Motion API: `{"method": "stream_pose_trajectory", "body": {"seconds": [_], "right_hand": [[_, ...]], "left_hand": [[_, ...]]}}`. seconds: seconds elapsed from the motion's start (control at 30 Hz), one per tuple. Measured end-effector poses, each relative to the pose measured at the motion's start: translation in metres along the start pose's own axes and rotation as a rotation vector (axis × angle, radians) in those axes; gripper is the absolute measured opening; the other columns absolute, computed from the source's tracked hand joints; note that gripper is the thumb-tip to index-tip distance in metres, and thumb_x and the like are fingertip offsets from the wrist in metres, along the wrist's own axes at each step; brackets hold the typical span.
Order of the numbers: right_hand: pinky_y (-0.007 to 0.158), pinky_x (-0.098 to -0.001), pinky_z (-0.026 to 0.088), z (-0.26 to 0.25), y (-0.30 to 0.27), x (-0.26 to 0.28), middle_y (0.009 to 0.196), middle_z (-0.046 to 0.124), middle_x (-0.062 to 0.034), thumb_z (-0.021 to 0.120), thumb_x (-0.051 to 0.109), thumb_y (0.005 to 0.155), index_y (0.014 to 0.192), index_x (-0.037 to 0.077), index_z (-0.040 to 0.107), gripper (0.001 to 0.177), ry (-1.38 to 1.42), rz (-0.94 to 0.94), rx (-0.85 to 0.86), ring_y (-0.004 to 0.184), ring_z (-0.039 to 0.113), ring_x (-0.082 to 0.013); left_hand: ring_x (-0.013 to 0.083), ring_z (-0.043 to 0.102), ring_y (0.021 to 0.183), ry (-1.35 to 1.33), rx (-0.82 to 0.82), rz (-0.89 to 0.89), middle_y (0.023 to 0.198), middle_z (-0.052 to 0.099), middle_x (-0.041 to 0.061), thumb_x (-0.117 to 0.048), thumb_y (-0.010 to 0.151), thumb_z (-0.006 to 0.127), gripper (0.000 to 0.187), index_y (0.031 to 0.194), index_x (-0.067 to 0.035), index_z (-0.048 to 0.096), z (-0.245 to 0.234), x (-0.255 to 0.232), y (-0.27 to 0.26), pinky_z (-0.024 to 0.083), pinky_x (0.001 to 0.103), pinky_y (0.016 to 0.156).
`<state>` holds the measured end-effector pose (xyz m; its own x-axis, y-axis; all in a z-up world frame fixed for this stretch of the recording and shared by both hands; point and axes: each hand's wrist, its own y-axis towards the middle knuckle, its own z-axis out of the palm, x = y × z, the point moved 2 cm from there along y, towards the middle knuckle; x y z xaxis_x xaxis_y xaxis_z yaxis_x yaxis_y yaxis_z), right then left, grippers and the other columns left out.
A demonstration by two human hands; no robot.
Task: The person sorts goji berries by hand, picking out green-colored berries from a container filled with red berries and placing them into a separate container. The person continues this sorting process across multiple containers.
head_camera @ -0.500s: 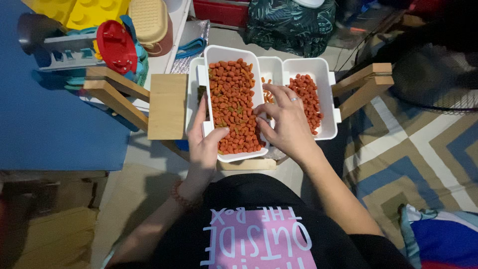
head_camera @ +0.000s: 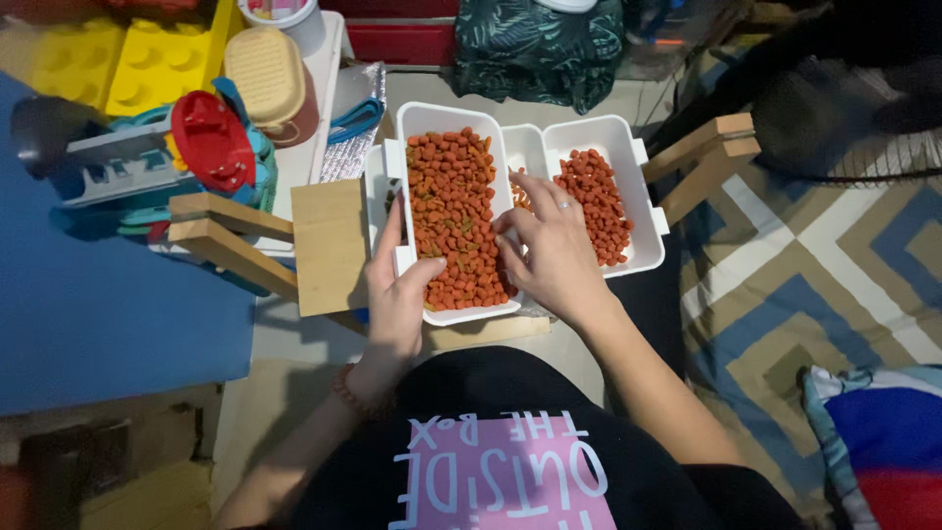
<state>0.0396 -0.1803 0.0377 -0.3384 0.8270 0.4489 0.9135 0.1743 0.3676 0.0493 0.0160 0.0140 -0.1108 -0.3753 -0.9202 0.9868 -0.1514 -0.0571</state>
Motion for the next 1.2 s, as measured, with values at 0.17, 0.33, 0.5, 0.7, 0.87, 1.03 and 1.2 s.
{"method": "stream_pose_trajectory", "body": {"seconds": [0.17,0.33,0.5,0.7,0.87,1.03,1.2], "right_hand": [[0.115,-0.0501,0.041,-0.019,-0.001,-0.031,0.144,0.061,-0.0180,0.073,0.017,0.093,0.099,0.006,0.071,0.012,0.066,0.093,-0.170,0.136,0.055,-0.0387],[0.106,-0.0478,0.045,-0.053,-0.014,-0.078,0.125,0.069,-0.0184,0.073,0.016,0.094,0.100,0.005,0.074,0.012,-0.123,0.253,-0.300,0.121,0.060,-0.0376],[0.086,-0.0480,0.055,-0.021,-0.017,-0.111,0.093,0.072,-0.0215,0.065,0.027,0.103,0.112,0.012,0.076,0.021,-0.356,0.644,0.159,0.089,0.071,-0.0357],[0.089,-0.0483,0.053,0.009,-0.019,-0.134,0.110,0.072,-0.0170,0.062,0.013,0.089,0.112,0.016,0.079,0.030,-0.320,0.527,0.295,0.097,0.069,-0.0380],[0.093,-0.0472,0.050,0.021,-0.010,-0.141,0.127,0.067,-0.0187,0.062,0.007,0.081,0.124,0.010,0.074,0.044,-0.307,0.212,0.125,0.111,0.062,-0.0402],[0.093,-0.0481,0.051,0.014,-0.007,-0.125,0.123,0.070,-0.0157,0.061,0.006,0.087,0.121,0.010,0.075,0.036,-0.237,0.270,0.147,0.109,0.065,-0.0383],[0.097,-0.0450,0.054,0.008,0.005,-0.087,0.111,0.074,-0.0142,0.063,0.005,0.088,0.105,0.009,0.078,0.023,-0.206,0.101,-0.051,0.110,0.070,-0.0339]], "left_hand": [[0.0204,0.062,0.125,0.052,0.009,0.045,0.145,0.058,0.016,0.013,0.083,0.053,0.080,0.160,0.001,0.034,-0.003,-0.003,0.006,0.051,0.032,0.106],[0.0220,0.065,0.119,-0.025,-0.009,-0.014,0.139,0.061,0.017,0.012,0.084,0.051,0.079,0.159,0.000,0.034,-0.005,-0.006,0.010,0.055,0.034,0.102],[0.0214,0.065,0.118,-0.050,-0.039,-0.028,0.139,0.060,0.018,0.013,0.083,0.050,0.080,0.160,0.000,0.032,-0.009,-0.006,0.011,0.055,0.034,0.102],[0.0242,0.066,0.120,0.033,-0.127,0.045,0.142,0.060,0.020,0.011,0.082,0.052,0.082,0.160,0.001,0.029,-0.023,-0.007,0.012,0.055,0.035,0.103],[0.0257,0.065,0.119,0.010,-0.210,0.051,0.142,0.059,0.020,0.012,0.081,0.051,0.083,0.160,0.001,0.031,-0.040,-0.009,0.005,0.054,0.035,0.102],[0.0254,0.063,0.125,-0.032,-0.277,0.106,0.146,0.056,0.019,0.011,0.080,0.050,0.083,0.160,0.001,0.031,-0.060,-0.014,0.002,0.053,0.035,0.106],[0.0257,0.060,0.131,-0.023,-0.264,0.206,0.148,0.056,0.019,0.011,0.082,0.048,0.080,0.161,0.004,0.033,-0.073,-0.027,-0.005,0.049,0.035,0.113]]}}
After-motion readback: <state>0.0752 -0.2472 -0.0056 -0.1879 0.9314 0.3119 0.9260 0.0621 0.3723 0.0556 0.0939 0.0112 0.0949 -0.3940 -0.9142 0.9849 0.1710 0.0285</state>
